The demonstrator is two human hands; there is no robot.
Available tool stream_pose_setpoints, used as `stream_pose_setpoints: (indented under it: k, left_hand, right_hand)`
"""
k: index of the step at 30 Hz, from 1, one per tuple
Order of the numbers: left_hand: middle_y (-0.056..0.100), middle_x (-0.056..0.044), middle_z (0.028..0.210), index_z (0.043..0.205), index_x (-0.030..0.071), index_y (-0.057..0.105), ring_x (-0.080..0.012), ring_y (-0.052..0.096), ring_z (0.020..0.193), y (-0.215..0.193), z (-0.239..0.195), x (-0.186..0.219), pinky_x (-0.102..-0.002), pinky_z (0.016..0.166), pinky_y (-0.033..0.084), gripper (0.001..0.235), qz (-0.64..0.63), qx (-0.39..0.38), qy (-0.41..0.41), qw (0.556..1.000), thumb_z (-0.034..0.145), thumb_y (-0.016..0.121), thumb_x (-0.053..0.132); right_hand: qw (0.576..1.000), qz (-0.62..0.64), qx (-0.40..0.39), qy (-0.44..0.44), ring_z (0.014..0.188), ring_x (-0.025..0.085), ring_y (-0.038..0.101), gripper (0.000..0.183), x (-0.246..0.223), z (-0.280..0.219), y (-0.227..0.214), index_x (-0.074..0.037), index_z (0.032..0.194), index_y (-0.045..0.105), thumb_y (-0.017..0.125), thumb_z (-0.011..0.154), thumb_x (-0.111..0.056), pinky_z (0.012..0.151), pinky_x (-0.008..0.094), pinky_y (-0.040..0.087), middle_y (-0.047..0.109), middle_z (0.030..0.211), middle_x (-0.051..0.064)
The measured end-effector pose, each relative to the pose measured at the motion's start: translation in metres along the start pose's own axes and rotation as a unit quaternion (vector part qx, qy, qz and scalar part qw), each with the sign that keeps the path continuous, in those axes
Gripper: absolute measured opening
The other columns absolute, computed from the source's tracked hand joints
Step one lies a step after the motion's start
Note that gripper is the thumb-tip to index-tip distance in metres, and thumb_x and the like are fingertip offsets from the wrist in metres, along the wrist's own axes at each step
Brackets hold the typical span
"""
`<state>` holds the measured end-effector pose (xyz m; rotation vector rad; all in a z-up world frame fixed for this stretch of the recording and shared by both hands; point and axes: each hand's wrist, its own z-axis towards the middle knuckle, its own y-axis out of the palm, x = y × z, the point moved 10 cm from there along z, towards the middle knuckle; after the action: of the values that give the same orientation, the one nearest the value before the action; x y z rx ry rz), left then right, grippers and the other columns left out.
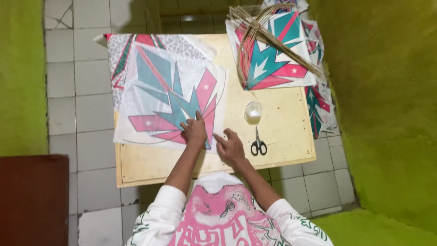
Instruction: Applying glue to the edges of kite paper and folding it over a bamboo frame to finish the assembly.
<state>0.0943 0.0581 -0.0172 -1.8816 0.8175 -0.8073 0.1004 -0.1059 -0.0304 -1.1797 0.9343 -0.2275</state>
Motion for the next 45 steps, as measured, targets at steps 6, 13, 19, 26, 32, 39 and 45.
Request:
stream_pose_setpoints:
  k: [6,13,19,26,32,39,45]
  left_hand:
    - [0.070,-0.025,0.107,0.154,-0.001,0.033,-0.0397,0.063,0.106,-0.016,-0.012,0.002,-0.058,0.093,0.031,0.073,-0.015,-0.001,-0.003,1.000,0.087,0.062,-0.007]
    - [0.071,-0.023,0.108,0.155,-0.003,0.030,-0.0396,0.062,0.109,0.017,0.012,0.006,-0.058,0.093,0.029,0.076,0.003,-0.018,0.008,1.000,0.085,0.062,-0.005]
    - [0.073,-0.020,0.109,0.156,-0.001,0.029,-0.0387,0.061,0.112,0.025,0.021,0.005,-0.059,0.094,0.028,0.077,0.018,-0.031,0.008,0.999,0.085,0.061,-0.004]
    - [0.075,-0.015,0.111,0.156,-0.001,0.030,-0.0369,0.062,0.114,0.022,0.024,0.011,-0.057,0.095,0.029,0.075,0.046,-0.042,0.011,0.998,0.087,0.060,0.001]
    - [0.075,-0.015,0.111,0.156,-0.002,0.030,-0.0377,0.062,0.113,0.023,0.019,0.009,-0.056,0.093,0.029,0.077,0.048,-0.049,0.007,0.998,0.086,0.061,0.000]
    - [0.074,-0.015,0.113,0.157,-0.002,0.028,-0.0375,0.061,0.115,0.026,0.017,0.008,-0.056,0.095,0.028,0.079,0.050,-0.070,0.002,0.996,0.086,0.061,0.001]
    - [0.074,-0.017,0.113,0.156,-0.002,0.028,-0.0384,0.061,0.117,0.025,0.020,0.006,-0.058,0.098,0.027,0.079,0.034,-0.063,-0.003,0.997,0.085,0.062,0.000]
  right_hand:
    - [0.990,0.041,-0.105,0.088,0.131,0.031,0.054,0.053,-0.010,0.005,-0.016,-0.042,0.139,0.061,0.045,0.088,-0.036,0.105,0.041,0.049,0.047,0.135,0.013]
    - [0.995,-0.021,-0.061,-0.080,0.102,0.034,0.057,0.046,-0.007,-0.009,0.008,-0.038,0.126,0.069,0.040,0.090,-0.039,0.087,0.042,0.050,0.050,0.120,0.015]
    - [0.993,-0.013,-0.033,-0.116,0.105,0.035,0.058,0.043,-0.012,-0.013,0.007,-0.039,0.132,0.063,0.047,0.092,-0.039,0.089,0.044,0.050,0.050,0.124,0.014]
    - [0.981,-0.061,-0.006,-0.185,0.095,0.033,0.056,0.048,-0.027,-0.019,0.001,-0.039,0.136,0.060,0.044,0.090,-0.039,0.075,0.042,0.049,0.048,0.118,0.012]
    - [0.967,-0.095,0.024,-0.237,0.093,0.029,0.056,0.051,-0.025,-0.028,0.001,-0.040,0.139,0.058,0.041,0.091,-0.040,0.072,0.039,0.049,0.049,0.121,0.013]
    - [0.978,-0.116,-0.008,-0.174,0.086,0.032,0.054,0.054,-0.012,-0.011,0.006,-0.040,0.140,0.056,0.036,0.091,-0.037,0.064,0.041,0.045,0.046,0.117,0.012]
    - [0.982,-0.158,-0.046,-0.089,0.102,0.034,0.056,0.062,0.020,0.010,0.016,-0.042,0.151,0.045,0.034,0.090,-0.040,0.071,0.042,0.046,0.046,0.129,0.014]
